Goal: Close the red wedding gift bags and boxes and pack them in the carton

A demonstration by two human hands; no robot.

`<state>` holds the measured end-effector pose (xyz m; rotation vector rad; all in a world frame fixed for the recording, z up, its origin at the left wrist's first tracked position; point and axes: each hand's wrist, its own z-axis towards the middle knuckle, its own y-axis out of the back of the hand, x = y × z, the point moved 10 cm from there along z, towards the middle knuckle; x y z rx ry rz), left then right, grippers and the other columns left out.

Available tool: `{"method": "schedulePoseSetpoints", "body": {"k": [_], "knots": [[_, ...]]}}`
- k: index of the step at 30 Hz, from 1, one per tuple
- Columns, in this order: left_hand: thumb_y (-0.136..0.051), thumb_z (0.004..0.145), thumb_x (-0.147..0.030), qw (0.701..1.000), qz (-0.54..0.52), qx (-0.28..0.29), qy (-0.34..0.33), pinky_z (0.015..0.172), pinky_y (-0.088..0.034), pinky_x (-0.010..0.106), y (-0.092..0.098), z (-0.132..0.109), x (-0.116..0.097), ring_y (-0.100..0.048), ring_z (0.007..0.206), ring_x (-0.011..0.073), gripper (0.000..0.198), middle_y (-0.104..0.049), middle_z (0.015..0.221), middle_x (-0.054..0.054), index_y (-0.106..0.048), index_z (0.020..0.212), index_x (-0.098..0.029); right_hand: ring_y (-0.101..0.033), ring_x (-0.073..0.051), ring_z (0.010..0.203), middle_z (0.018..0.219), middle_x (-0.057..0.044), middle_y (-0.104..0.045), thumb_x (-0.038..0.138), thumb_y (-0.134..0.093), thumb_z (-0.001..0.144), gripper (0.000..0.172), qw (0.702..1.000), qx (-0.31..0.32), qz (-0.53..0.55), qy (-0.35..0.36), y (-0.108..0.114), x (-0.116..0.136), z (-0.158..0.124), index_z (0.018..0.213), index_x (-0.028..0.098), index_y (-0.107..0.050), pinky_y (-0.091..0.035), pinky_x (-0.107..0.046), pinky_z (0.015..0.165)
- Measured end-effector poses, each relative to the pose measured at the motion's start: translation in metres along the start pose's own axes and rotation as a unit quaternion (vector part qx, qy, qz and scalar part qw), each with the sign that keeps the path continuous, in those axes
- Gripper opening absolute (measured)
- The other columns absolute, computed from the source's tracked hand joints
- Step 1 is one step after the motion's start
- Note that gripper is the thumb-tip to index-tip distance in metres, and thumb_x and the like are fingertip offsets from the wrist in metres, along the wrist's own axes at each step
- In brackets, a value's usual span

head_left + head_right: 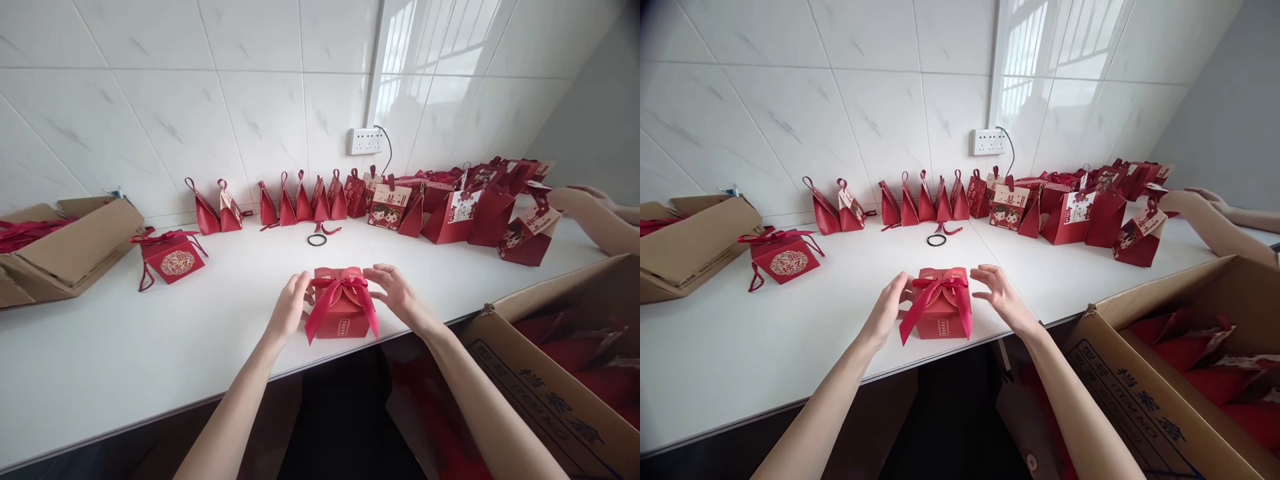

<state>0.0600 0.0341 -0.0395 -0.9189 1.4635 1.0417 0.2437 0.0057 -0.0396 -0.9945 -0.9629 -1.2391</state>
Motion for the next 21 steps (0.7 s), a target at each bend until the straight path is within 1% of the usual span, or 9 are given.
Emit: {"method": "schedulePoseSetpoints", "body": {"k": [2,4,7,9,11,13,16,19,21], "knots": [[-0.046,0.080,-0.058,1.000,0.013,-0.001,-0.005,0.050,-0.044,0.021,0.003,0.002,-0.001,-0.053,0.075,0.0157,0.040,-0.053,0.086,0.003,-0.050,0.087,-0.019,-0.036,-0.028,0.130,0.142,-0.018,-0.031,0.063,-0.073,0.055,0.097,0.989,0.089,-0.119,0.008,-0.017,0.001,-0.005,0.132,0.027,-0.026,-0.045,-0.045,0.091],[-0.051,0.080,-0.052,0.998,0.040,-0.008,-0.037,0.052,-0.042,0.020,0.004,0.001,-0.009,-0.052,0.071,0.0133,0.034,-0.054,0.083,0.001,-0.052,0.084,-0.019,-0.031,-0.029,0.134,0.145,-0.020,-0.025,0.048,-0.075,0.062,0.105,0.967,0.131,-0.218,0.006,-0.031,0.000,-0.009,0.141,0.028,-0.008,-0.043,-0.048,0.094],[-0.050,0.084,-0.046,0.993,0.066,-0.022,-0.090,0.057,-0.042,0.020,0.006,-0.007,-0.029,-0.050,0.067,0.0112,0.028,-0.053,0.076,0.000,-0.052,0.077,-0.019,-0.034,-0.029,0.132,0.142,-0.020,-0.030,0.034,-0.074,0.066,0.105,0.951,0.104,-0.288,0.047,-0.041,0.014,-0.012,0.143,0.026,-0.004,-0.044,-0.048,0.095],[-0.049,0.086,-0.042,0.989,0.079,-0.013,-0.127,0.060,-0.042,0.020,0.003,-0.019,-0.046,-0.050,0.068,0.0109,0.025,-0.053,0.077,0.000,-0.051,0.076,-0.019,-0.034,-0.029,0.132,0.142,-0.019,-0.029,0.027,-0.074,0.067,0.105,0.937,0.059,-0.325,0.115,-0.042,0.035,-0.018,0.145,0.025,-0.004,-0.044,-0.048,0.097],[-0.050,0.087,-0.038,0.976,0.107,0.010,-0.189,0.065,-0.044,0.021,-0.002,-0.038,-0.068,-0.052,0.073,0.0115,0.022,-0.052,0.082,0.001,-0.052,0.076,-0.019,-0.032,-0.030,0.133,0.143,-0.019,-0.027,0.022,-0.073,0.069,0.103,0.911,0.022,-0.361,0.197,-0.041,0.060,-0.033,0.145,0.027,-0.004,-0.043,-0.050,0.098],[-0.052,0.087,-0.032,0.948,0.155,0.028,-0.278,0.070,-0.046,0.023,-0.009,-0.061,-0.095,-0.053,0.080,0.0127,0.016,-0.053,0.086,0.003,-0.055,0.077,-0.020,-0.029,-0.031,0.135,0.144,-0.019,-0.027,0.020,-0.072,0.070,0.103,0.885,0.010,-0.384,0.262,-0.040,0.082,-0.050,0.146,0.029,-0.003,-0.044,-0.051,0.096],[-0.054,0.087,-0.020,0.887,0.224,0.046,-0.402,0.074,-0.047,0.024,-0.022,-0.096,-0.126,-0.055,0.085,0.0128,0.006,-0.057,0.088,0.003,-0.055,0.081,-0.019,-0.025,-0.031,0.137,0.146,-0.015,-0.027,0.019,-0.073,0.071,0.103,0.865,0.006,-0.400,0.304,-0.038,0.108,-0.072,0.146,0.034,-0.003,-0.044,-0.052,0.097],[-0.054,0.086,-0.010,0.840,0.248,0.055,-0.479,0.071,-0.048,0.024,-0.036,-0.122,-0.142,-0.057,0.081,0.0122,0.008,-0.059,0.082,0.002,-0.053,0.085,-0.018,-0.024,-0.032,0.137,0.146,-0.011,-0.028,0.016,-0.074,0.070,0.105,0.851,-0.008,-0.408,0.332,-0.036,0.125,-0.089,0.145,0.036,-0.005,-0.041,-0.054,0.101],[-0.055,0.085,-0.008,0.823,0.230,0.047,-0.517,0.068,-0.050,0.024,-0.043,-0.136,-0.150,-0.058,0.078,0.0119,0.010,-0.059,0.079,0.002,-0.053,0.088,-0.017,-0.025,-0.033,0.137,0.146,-0.009,-0.029,0.016,-0.075,0.068,0.106,0.842,-0.034,-0.410,0.349,-0.032,0.131,-0.098,0.145,0.036,-0.006,-0.038,-0.055,0.103]]}}
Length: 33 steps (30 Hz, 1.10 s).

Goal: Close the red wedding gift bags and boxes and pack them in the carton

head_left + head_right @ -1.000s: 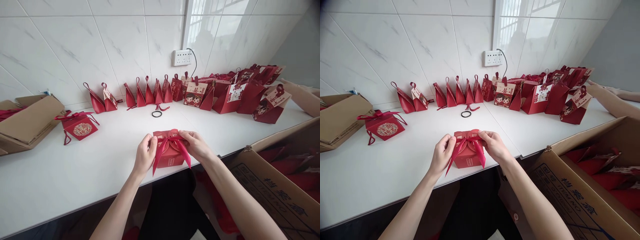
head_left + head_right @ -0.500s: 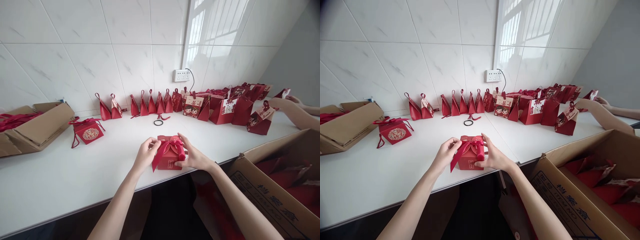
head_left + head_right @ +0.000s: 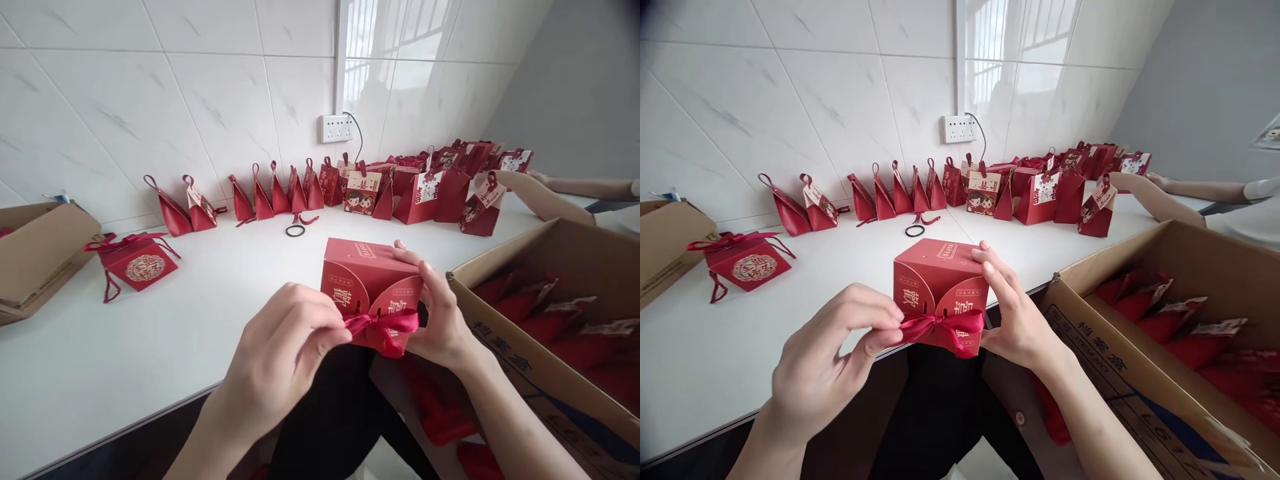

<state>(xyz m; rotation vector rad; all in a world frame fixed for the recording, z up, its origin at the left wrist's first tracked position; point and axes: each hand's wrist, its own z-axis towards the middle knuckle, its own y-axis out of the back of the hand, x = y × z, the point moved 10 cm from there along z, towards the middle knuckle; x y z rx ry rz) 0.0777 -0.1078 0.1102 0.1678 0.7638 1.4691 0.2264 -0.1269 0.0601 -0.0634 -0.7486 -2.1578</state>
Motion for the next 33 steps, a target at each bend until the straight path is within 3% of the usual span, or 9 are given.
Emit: {"method": "schedulePoseSetpoints", "body": {"k": [5,10,19,22,27,30,33], "knots": [[-0.059,0.083,-0.011,0.998,0.006,-0.045,-0.035,0.068,-0.055,0.020,-0.014,-0.003,-0.032,-0.062,0.082,0.0117,0.023,-0.063,0.089,0.005,-0.052,0.104,-0.016,-0.027,-0.033,0.136,0.147,-0.006,-0.028,0.022,-0.075,0.069,0.104,0.998,-0.044,-0.011,-0.048,0.010,-0.006,-0.014,0.144,0.040,-0.006,-0.038,-0.057,0.103],[-0.055,0.082,-0.007,0.982,0.111,-0.066,-0.136,0.077,-0.056,0.025,-0.031,-0.009,-0.067,-0.062,0.086,0.0148,0.017,-0.066,0.090,0.006,-0.060,0.097,-0.011,-0.028,-0.033,0.135,0.146,-0.007,-0.028,0.021,-0.074,0.070,0.102,0.995,-0.060,0.007,-0.074,0.013,-0.007,-0.025,0.144,0.040,-0.006,-0.038,-0.057,0.103],[-0.055,0.080,-0.006,0.976,0.129,-0.056,-0.168,0.077,-0.055,0.029,-0.036,-0.010,-0.082,-0.061,0.082,0.0152,0.016,-0.066,0.088,0.006,-0.063,0.093,-0.010,-0.029,-0.034,0.135,0.147,-0.007,-0.026,0.022,-0.076,0.068,0.105,0.992,-0.069,0.015,-0.100,0.024,-0.010,-0.040,0.143,0.042,-0.006,-0.043,-0.056,0.098],[-0.057,0.080,-0.005,0.991,0.062,-0.056,-0.106,0.072,-0.053,0.026,-0.030,-0.001,-0.067,-0.060,0.077,0.0129,0.018,-0.064,0.083,0.003,-0.060,0.095,-0.014,-0.027,-0.033,0.136,0.148,-0.007,-0.025,0.019,-0.077,0.067,0.105,0.992,-0.067,0.029,-0.101,0.028,-0.008,-0.041,0.143,0.042,-0.007,-0.046,-0.053,0.097],[-0.055,0.085,-0.022,0.991,-0.080,-0.004,0.102,0.071,-0.048,0.026,-0.028,0.016,0.005,-0.054,0.075,0.0128,0.013,-0.055,0.082,0.002,-0.056,0.098,-0.022,-0.030,-0.030,0.135,0.148,-0.009,-0.026,0.020,-0.077,0.067,0.106,0.992,-0.036,0.027,-0.116,0.034,-0.002,-0.039,0.144,0.037,-0.007,-0.049,-0.046,0.095],[-0.048,0.088,-0.035,0.978,-0.137,0.084,0.131,0.078,-0.047,0.030,-0.039,0.019,0.025,-0.051,0.088,0.0172,0.018,-0.053,0.095,0.005,-0.059,0.097,-0.024,-0.034,-0.029,0.133,0.147,-0.010,-0.029,0.020,-0.076,0.069,0.103,0.992,-0.022,0.004,-0.125,0.038,0.000,-0.040,0.145,0.035,-0.008,-0.048,-0.046,0.097],[-0.052,0.085,-0.030,0.969,-0.143,0.145,0.136,0.087,-0.044,0.033,-0.048,0.016,0.029,-0.049,0.100,0.0197,0.011,-0.051,0.104,0.005,-0.060,0.090,-0.024,-0.035,-0.028,0.132,0.145,-0.011,-0.031,0.021,-0.076,0.069,0.102,0.991,-0.020,-0.011,-0.132,0.042,0.000,-0.044,0.145,0.033,-0.010,-0.046,-0.045,0.099]]}}
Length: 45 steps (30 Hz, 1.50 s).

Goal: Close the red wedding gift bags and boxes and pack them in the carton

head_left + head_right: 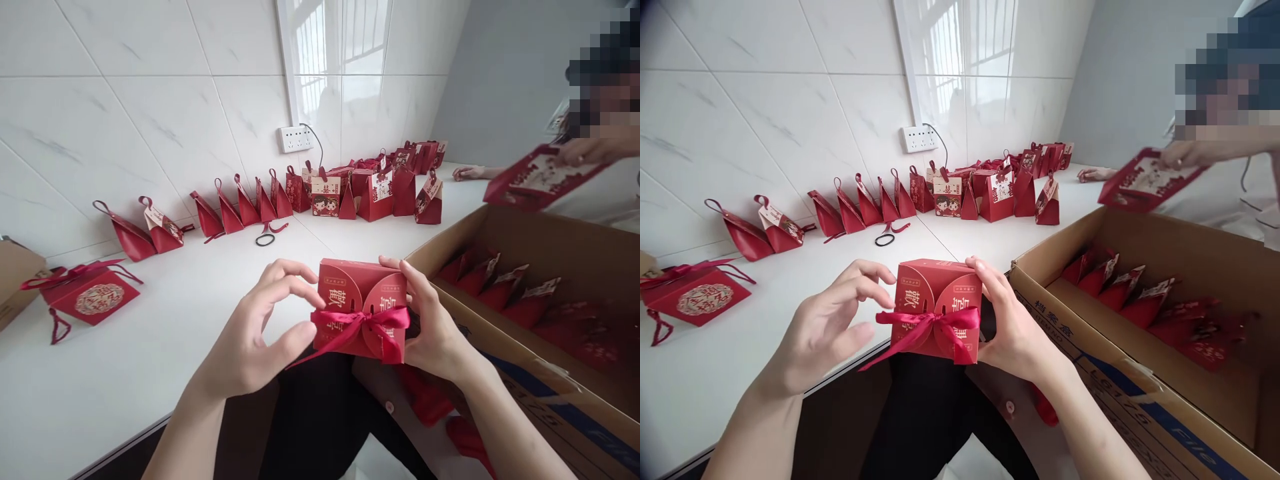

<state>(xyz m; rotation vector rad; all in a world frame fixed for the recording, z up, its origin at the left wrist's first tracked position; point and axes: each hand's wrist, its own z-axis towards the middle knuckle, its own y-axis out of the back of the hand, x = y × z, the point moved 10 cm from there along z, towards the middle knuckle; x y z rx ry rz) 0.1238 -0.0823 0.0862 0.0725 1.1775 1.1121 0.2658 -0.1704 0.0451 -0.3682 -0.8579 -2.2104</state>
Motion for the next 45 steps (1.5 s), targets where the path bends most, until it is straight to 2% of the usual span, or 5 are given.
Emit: {"method": "schedulePoseSetpoints", "body": {"k": [10,21,31,37,45], "knots": [[-0.055,0.084,-0.022,0.996,-0.087,0.023,-0.001,0.059,-0.045,0.025,-0.022,0.003,-0.015,-0.052,0.066,0.0117,0.010,-0.055,0.076,0.003,-0.057,0.075,-0.019,-0.039,-0.030,0.129,0.145,-0.012,-0.032,0.023,-0.075,0.069,0.100,0.999,0.017,-0.024,-0.045,-0.001,-0.012,-0.007,0.145,0.033,-0.011,-0.047,-0.047,0.097],[-0.054,0.085,-0.034,0.899,-0.382,0.109,0.185,0.029,-0.017,0.014,-0.057,0.005,0.010,-0.034,0.030,0.0001,0.016,-0.051,0.065,-0.004,-0.046,0.084,-0.021,-0.037,-0.029,0.131,0.146,-0.013,-0.030,0.024,-0.076,0.067,0.103,0.998,0.035,-0.004,-0.049,-0.003,-0.010,-0.010,0.145,0.033,-0.009,-0.046,-0.046,0.099],[-0.055,0.082,-0.042,0.980,-0.029,-0.121,0.156,0.036,-0.028,0.018,-0.016,0.002,0.007,-0.042,0.041,0.0090,0.027,-0.038,0.050,-0.008,-0.047,0.098,-0.022,-0.039,-0.031,0.130,0.146,-0.011,-0.030,0.022,-0.075,0.069,0.100,0.997,-0.025,-0.048,-0.050,0.025,-0.013,-0.018,0.145,0.034,-0.011,-0.051,-0.047,0.093],[-0.044,0.086,-0.049,0.980,0.000,-0.001,0.199,0.036,-0.025,0.019,-0.047,0.009,0.011,-0.032,0.038,0.0070,0.035,-0.034,0.045,-0.006,-0.047,0.068,-0.020,-0.040,-0.031,0.129,0.146,-0.011,-0.029,0.019,-0.074,0.069,0.101,0.996,-0.029,-0.071,-0.054,0.034,-0.011,-0.024,0.145,0.034,-0.010,-0.050,-0.049,0.093],[-0.059,0.080,-0.011,0.944,0.156,-0.145,-0.252,0.044,-0.040,0.017,-0.072,-0.006,-0.083,-0.050,0.049,0.0052,0.008,-0.057,0.068,-0.001,-0.055,0.086,-0.014,-0.045,-0.030,0.124,0.145,-0.012,-0.030,0.019,-0.073,0.071,0.098,0.994,-0.045,-0.071,-0.073,0.044,-0.011,-0.031,0.145,0.035,-0.010,-0.052,-0.048,0.090]]}}
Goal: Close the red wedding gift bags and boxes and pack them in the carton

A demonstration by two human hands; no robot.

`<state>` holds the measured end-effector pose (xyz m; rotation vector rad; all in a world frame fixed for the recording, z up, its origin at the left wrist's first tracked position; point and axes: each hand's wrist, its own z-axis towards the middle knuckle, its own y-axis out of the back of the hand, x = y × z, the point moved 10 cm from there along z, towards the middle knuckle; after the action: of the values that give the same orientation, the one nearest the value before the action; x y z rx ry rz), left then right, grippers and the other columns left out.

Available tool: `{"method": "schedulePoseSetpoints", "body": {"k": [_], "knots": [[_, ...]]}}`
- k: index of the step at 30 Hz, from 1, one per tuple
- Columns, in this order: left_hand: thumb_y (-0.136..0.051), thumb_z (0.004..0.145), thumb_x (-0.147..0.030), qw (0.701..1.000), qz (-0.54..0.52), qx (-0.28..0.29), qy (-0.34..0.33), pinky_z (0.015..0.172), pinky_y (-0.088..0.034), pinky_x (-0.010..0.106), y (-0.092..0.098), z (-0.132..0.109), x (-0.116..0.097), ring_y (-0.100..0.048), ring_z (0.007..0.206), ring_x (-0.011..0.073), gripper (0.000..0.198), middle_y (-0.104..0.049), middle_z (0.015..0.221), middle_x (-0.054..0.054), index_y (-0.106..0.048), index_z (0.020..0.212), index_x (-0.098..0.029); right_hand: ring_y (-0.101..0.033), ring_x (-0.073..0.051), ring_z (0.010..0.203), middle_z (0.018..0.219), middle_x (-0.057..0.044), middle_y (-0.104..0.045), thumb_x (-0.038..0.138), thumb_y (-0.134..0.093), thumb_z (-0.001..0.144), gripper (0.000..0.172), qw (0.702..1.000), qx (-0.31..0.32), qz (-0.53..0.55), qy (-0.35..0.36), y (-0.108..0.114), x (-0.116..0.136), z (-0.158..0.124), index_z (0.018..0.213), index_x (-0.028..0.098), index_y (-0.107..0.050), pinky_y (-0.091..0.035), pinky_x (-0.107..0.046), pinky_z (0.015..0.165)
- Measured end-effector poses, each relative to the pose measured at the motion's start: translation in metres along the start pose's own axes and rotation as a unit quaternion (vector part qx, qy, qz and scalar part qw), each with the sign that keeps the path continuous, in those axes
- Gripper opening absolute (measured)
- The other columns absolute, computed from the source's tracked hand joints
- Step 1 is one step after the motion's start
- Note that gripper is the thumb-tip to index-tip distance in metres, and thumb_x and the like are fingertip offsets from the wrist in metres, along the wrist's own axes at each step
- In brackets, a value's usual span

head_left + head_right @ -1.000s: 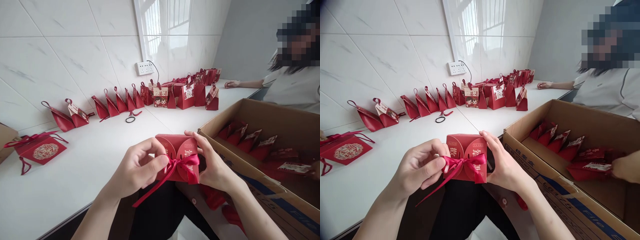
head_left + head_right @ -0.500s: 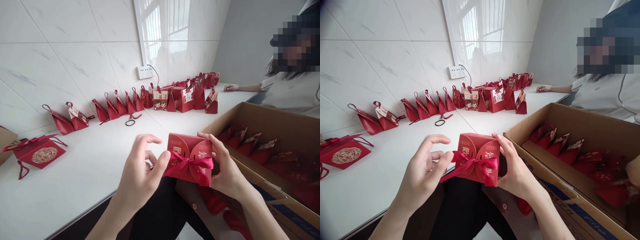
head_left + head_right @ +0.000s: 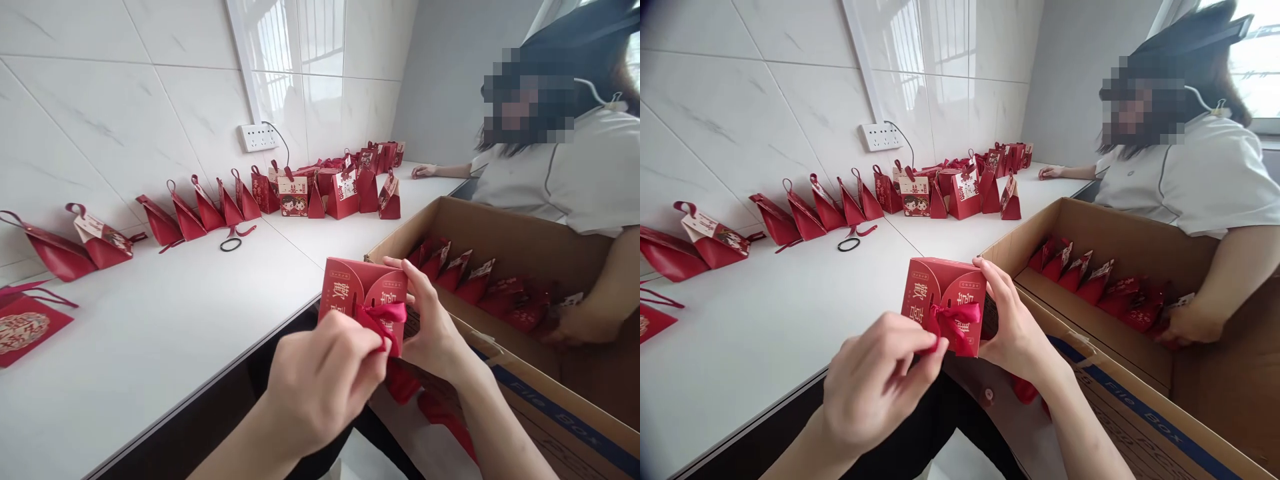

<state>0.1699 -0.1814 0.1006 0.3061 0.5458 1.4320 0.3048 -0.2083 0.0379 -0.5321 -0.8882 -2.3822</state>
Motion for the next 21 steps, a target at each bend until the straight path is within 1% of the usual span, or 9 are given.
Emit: {"method": "schedulePoseSetpoints", "body": {"k": [2,4,8,13,14,15,17,19,21], "knots": [[-0.058,0.079,-0.009,0.995,0.049,-0.004,-0.082,0.044,-0.040,0.019,-0.005,-0.002,-0.022,-0.052,0.051,0.0073,0.010,-0.057,0.065,0.000,-0.058,0.089,-0.010,-0.046,-0.030,0.123,0.146,-0.012,-0.029,0.019,-0.073,0.071,0.098,1.000,-0.005,0.014,-0.003,0.004,0.001,-0.001,0.144,0.035,-0.011,-0.052,-0.047,0.089],[-0.054,0.079,-0.007,0.991,0.066,-0.012,-0.117,0.042,-0.039,0.020,-0.007,-0.002,-0.032,-0.050,0.049,0.0078,0.013,-0.055,0.060,-0.001,-0.060,0.090,-0.008,-0.045,-0.030,0.124,0.146,-0.012,-0.029,0.019,-0.073,0.071,0.097,0.999,-0.016,0.026,-0.009,0.009,0.002,-0.004,0.144,0.035,-0.012,-0.053,-0.047,0.088],[-0.050,0.079,-0.006,0.990,0.052,-0.020,-0.130,0.040,-0.038,0.020,-0.008,0.002,-0.040,-0.050,0.046,0.0077,0.017,-0.054,0.059,0.000,-0.061,0.091,-0.007,-0.041,-0.031,0.127,0.147,-0.012,-0.028,0.019,-0.073,0.071,0.096,0.999,-0.033,0.031,-0.025,0.019,0.000,-0.011,0.144,0.036,-0.013,-0.053,-0.048,0.088],[-0.053,0.079,-0.007,0.989,0.038,-0.037,-0.140,0.041,-0.038,0.019,-0.010,0.006,-0.046,-0.049,0.045,0.0070,0.012,-0.055,0.056,-0.002,-0.059,0.088,-0.011,-0.038,-0.032,0.130,0.148,-0.013,-0.026,0.021,-0.076,0.069,0.099,0.998,-0.042,0.017,-0.032,0.031,-0.002,-0.019,0.144,0.036,-0.013,-0.053,-0.049,0.090],[-0.055,0.079,-0.008,0.991,0.034,-0.048,-0.120,0.041,-0.038,0.018,-0.009,0.008,-0.041,-0.048,0.045,0.0062,0.011,-0.055,0.057,-0.003,-0.058,0.088,-0.012,-0.038,-0.032,0.130,0.148,-0.013,-0.026,0.020,-0.075,0.069,0.099,0.998,-0.045,0.014,-0.033,0.034,-0.003,-0.020,0.144,0.035,-0.012,-0.053,-0.048,0.090],[-0.056,0.079,-0.009,0.995,0.027,-0.060,-0.079,0.041,-0.037,0.018,-0.008,0.011,-0.031,-0.047,0.043,0.0053,0.009,-0.055,0.057,-0.004,-0.057,0.087,-0.015,-0.038,-0.032,0.129,0.148,-0.013,-0.026,0.019,-0.075,0.069,0.099,0.998,-0.048,0.010,-0.034,0.038,-0.003,-0.022,0.144,0.035,-0.012,-0.053,-0.048,0.090],[-0.058,0.081,-0.015,0.996,-0.004,-0.061,0.063,0.041,-0.036,0.016,-0.011,0.016,0.004,-0.044,0.040,0.0044,0.006,-0.053,0.055,-0.006,-0.053,0.080,-0.018,-0.039,-0.031,0.129,0.147,-0.013,-0.025,0.018,-0.076,0.068,0.100,0.998,-0.054,-0.005,-0.037,0.045,-0.004,-0.023,0.144,0.034,-0.012,-0.052,-0.048,0.091],[-0.055,0.083,-0.025,0.971,-0.058,-0.020,0.230,0.039,-0.036,0.016,-0.025,0.010,0.045,-0.043,0.039,0.0052,0.013,-0.050,0.052,-0.007,-0.049,0.072,-0.020,-0.042,-0.031,0.127,0.147,-0.014,-0.027,0.019,-0.077,0.067,0.102,0.997,-0.061,-0.026,-0.038,0.051,-0.005,-0.023,0.144,0.033,-0.012,-0.051,-0.048,0.092],[-0.052,0.084,-0.035,0.929,-0.100,0.051,0.351,0.039,-0.036,0.017,-0.045,-0.001,0.074,-0.045,0.040,0.0070,0.023,-0.050,0.052,-0.006,-0.047,0.068,-0.020,-0.045,-0.030,0.124,0.146,-0.014,-0.028,0.020,-0.077,0.067,0.102,0.996,-0.070,-0.044,-0.039,0.057,-0.006,-0.021,0.144,0.033,-0.012,-0.051,-0.048,0.092]]}}
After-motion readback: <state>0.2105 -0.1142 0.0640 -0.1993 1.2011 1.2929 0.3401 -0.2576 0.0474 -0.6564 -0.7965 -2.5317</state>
